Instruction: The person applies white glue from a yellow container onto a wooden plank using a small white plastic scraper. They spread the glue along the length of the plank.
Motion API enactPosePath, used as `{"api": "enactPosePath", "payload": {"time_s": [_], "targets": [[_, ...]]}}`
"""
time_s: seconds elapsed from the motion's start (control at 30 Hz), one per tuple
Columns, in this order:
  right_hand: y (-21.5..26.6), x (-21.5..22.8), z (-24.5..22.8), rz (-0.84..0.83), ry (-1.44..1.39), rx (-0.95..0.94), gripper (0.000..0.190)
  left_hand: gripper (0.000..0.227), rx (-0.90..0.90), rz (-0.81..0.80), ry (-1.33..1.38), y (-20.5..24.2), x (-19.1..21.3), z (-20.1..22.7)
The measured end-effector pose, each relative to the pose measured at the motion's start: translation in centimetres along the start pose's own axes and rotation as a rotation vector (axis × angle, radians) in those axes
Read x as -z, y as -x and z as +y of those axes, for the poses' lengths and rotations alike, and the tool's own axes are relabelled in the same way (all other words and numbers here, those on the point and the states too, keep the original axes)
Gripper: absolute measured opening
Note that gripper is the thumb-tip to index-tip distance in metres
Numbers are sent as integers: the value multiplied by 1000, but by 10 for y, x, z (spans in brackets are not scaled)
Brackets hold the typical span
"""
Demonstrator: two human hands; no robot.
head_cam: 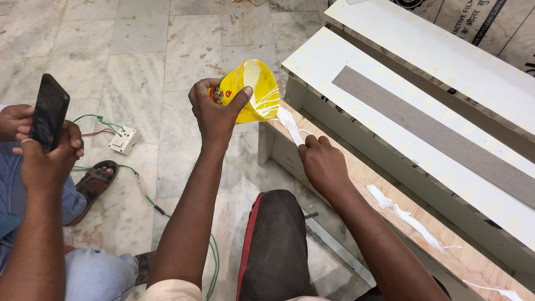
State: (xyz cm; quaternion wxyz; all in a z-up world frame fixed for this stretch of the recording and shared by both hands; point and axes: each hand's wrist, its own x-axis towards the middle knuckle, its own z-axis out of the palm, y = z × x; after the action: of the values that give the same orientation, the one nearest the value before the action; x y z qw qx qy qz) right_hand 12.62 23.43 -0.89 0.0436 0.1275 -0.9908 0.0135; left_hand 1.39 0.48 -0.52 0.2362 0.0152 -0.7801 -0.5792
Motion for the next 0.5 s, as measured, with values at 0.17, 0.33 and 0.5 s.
{"api": "enactPosePath", "payload": {"time_s": [0.17,0.33,0.5], "targets": [[5,20,4,-80,45,-8,21,72,-15,-8,28,4,1,11],[39,38,22,186,-268,-213,19,71,-56,-27,72,10,0,24],[87,38,40,436,-612,-404,19,70,-79,-69,149,18,-1,38]]}}
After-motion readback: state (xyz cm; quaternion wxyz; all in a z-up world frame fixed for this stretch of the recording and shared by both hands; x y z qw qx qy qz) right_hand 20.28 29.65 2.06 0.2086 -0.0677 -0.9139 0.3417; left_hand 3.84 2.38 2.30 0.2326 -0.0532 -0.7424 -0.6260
